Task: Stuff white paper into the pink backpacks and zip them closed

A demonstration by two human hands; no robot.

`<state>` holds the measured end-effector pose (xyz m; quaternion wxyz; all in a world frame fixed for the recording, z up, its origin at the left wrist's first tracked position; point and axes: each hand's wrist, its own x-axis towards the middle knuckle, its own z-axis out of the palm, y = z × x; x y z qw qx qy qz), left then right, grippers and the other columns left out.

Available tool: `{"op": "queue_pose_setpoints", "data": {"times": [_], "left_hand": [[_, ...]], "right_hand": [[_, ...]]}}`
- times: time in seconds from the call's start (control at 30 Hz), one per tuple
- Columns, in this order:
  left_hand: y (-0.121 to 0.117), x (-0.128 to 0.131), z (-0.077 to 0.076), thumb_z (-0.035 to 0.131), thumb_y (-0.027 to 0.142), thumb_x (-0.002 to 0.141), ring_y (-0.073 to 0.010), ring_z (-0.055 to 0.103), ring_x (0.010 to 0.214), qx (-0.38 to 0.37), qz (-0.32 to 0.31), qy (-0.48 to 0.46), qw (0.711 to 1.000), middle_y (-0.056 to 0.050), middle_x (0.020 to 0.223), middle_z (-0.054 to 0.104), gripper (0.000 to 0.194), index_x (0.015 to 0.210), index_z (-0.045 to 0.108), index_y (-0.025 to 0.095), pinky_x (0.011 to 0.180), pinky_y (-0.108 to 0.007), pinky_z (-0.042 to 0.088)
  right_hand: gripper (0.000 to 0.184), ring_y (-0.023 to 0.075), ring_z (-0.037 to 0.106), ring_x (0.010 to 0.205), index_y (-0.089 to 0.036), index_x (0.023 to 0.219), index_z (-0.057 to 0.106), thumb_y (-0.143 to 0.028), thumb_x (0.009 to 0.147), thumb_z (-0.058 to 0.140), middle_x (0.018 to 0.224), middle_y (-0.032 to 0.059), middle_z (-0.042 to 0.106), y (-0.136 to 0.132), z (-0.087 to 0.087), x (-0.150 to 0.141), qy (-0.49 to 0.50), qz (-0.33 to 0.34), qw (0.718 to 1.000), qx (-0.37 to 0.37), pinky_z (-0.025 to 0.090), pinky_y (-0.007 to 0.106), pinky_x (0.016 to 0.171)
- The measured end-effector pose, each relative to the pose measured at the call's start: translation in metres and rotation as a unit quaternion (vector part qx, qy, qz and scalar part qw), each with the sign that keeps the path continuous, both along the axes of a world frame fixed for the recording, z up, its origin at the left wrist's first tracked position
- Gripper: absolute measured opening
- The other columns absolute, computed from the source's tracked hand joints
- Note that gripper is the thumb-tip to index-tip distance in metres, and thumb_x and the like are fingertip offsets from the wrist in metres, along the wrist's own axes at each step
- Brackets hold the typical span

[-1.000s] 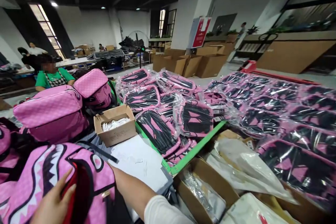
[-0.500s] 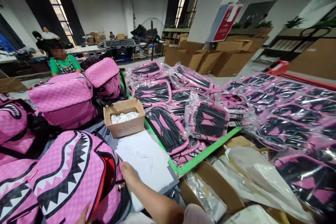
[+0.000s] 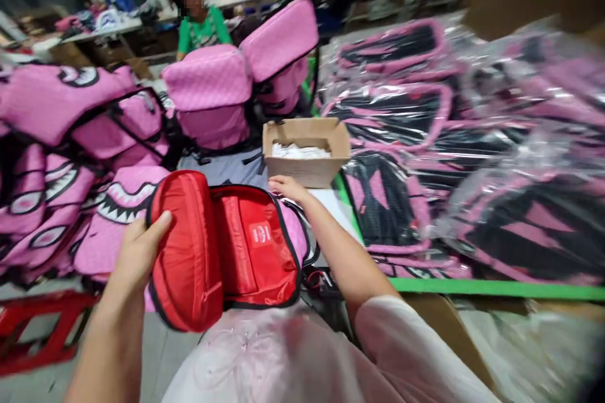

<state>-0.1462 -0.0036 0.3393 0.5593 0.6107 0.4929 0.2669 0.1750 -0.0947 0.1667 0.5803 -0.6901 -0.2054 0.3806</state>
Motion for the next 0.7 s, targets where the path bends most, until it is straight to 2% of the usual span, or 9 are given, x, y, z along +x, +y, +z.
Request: {"op": "queue_pose_setpoints", "data": {"times": [0.07, 0.17, 0.23, 0.3, 0.4, 0.5, 0.57, 0.63, 0.7], "left_hand": [[0.009, -0.016, -0.027, 0.084, 0.047, 0.049, -0.0246, 0.067, 0.070, -0.047, 0.048, 0.016, 0.998, -0.002, 0.062, 0.067, 0.050, 0.084, 0.070, 0.013, 0.066, -0.033, 0.055], [0.008, -0.043, -0.061, 0.084, 0.049, 0.051, -0.0264, 0.069, 0.076, -0.086, 0.097, 0.019, 0.991, -0.005, 0.071, 0.072, 0.059, 0.095, 0.070, 0.012, 0.072, -0.035, 0.056], [0.004, -0.048, -0.071, 0.084, 0.052, 0.051, -0.0255, 0.069, 0.074, -0.083, 0.098, 0.013, 0.992, -0.006, 0.075, 0.073, 0.061, 0.094, 0.070, 0.011, 0.073, -0.034, 0.056], [0.002, -0.042, -0.075, 0.085, 0.054, 0.050, -0.0241, 0.069, 0.073, -0.077, 0.084, 0.006, 0.993, -0.007, 0.077, 0.074, 0.062, 0.092, 0.070, 0.010, 0.072, -0.032, 0.055], [0.008, -0.027, -0.076, 0.085, 0.056, 0.052, -0.0238, 0.069, 0.073, -0.078, 0.077, 0.002, 0.994, -0.006, 0.076, 0.074, 0.063, 0.092, 0.071, 0.010, 0.073, -0.031, 0.055], [0.018, -0.018, -0.083, 0.085, 0.056, 0.053, -0.0255, 0.070, 0.074, -0.104, 0.072, 0.003, 0.992, -0.007, 0.074, 0.074, 0.063, 0.095, 0.071, 0.010, 0.074, -0.034, 0.056], [0.025, -0.014, -0.089, 0.084, 0.056, 0.056, -0.0267, 0.071, 0.076, -0.114, 0.063, 0.013, 0.991, -0.008, 0.077, 0.075, 0.063, 0.098, 0.071, 0.010, 0.075, -0.035, 0.057], [0.034, -0.008, -0.094, 0.082, 0.058, 0.059, -0.0284, 0.072, 0.080, -0.108, 0.035, 0.024, 0.993, -0.009, 0.082, 0.076, 0.063, 0.100, 0.071, 0.011, 0.078, -0.037, 0.057], [0.042, -0.001, -0.095, 0.079, 0.061, 0.062, -0.0307, 0.072, 0.087, -0.096, -0.013, 0.036, 0.995, -0.011, 0.089, 0.077, 0.063, 0.101, 0.072, 0.012, 0.083, -0.039, 0.057]], "right_hand": [[0.016, 0.0143, 0.062, 0.074, -0.016, 0.091, 0.069, -0.023, 0.077, 0.065, 0.087, 0.0024, 0.071, 0.001, -0.019, -0.006, -0.003, -0.001, 1.000, -0.008, 0.050, 0.033, 0.084], [0.022, 0.0145, 0.063, 0.075, -0.017, 0.095, 0.068, -0.028, 0.078, 0.060, 0.088, 0.0033, 0.070, -0.016, -0.048, -0.008, -0.029, -0.035, 0.999, -0.026, 0.051, 0.031, 0.079], [0.023, 0.0156, 0.063, 0.073, -0.017, 0.091, 0.067, -0.031, 0.076, 0.059, 0.084, 0.0039, 0.070, -0.036, -0.063, -0.003, -0.053, -0.070, 0.995, -0.052, 0.051, 0.031, 0.076], [0.025, 0.0175, 0.063, 0.071, -0.015, 0.091, 0.066, -0.033, 0.076, 0.056, 0.082, 0.0059, 0.069, -0.057, -0.070, 0.008, -0.082, -0.118, 0.986, -0.082, 0.052, 0.034, 0.074], [0.033, 0.0220, 0.064, 0.083, -0.014, 0.102, 0.064, -0.033, 0.081, 0.048, 0.094, 0.0113, 0.069, -0.082, -0.064, 0.031, -0.165, -0.212, 0.958, -0.100, 0.051, 0.041, 0.084], [0.036, 0.0257, 0.061, 0.102, -0.014, 0.109, 0.065, -0.031, 0.085, 0.044, 0.109, 0.0144, 0.068, -0.085, -0.044, 0.059, -0.382, -0.240, 0.889, -0.083, 0.045, 0.044, 0.098], [0.036, 0.0275, 0.058, 0.110, -0.014, 0.111, 0.066, -0.029, 0.088, 0.043, 0.114, 0.0156, 0.067, -0.070, -0.030, 0.082, -0.495, -0.187, 0.844, -0.092, 0.042, 0.044, 0.101], [0.038, 0.0281, 0.057, 0.114, -0.012, 0.118, 0.064, -0.026, 0.092, 0.040, 0.121, 0.0166, 0.065, -0.043, -0.019, 0.109, -0.511, -0.105, 0.838, -0.162, 0.042, 0.043, 0.102], [0.036, 0.0274, 0.060, 0.111, -0.011, 0.122, 0.063, -0.022, 0.094, 0.042, 0.121, 0.0175, 0.066, -0.009, -0.009, 0.136, -0.478, -0.029, 0.842, -0.249, 0.045, 0.041, 0.098]]}}
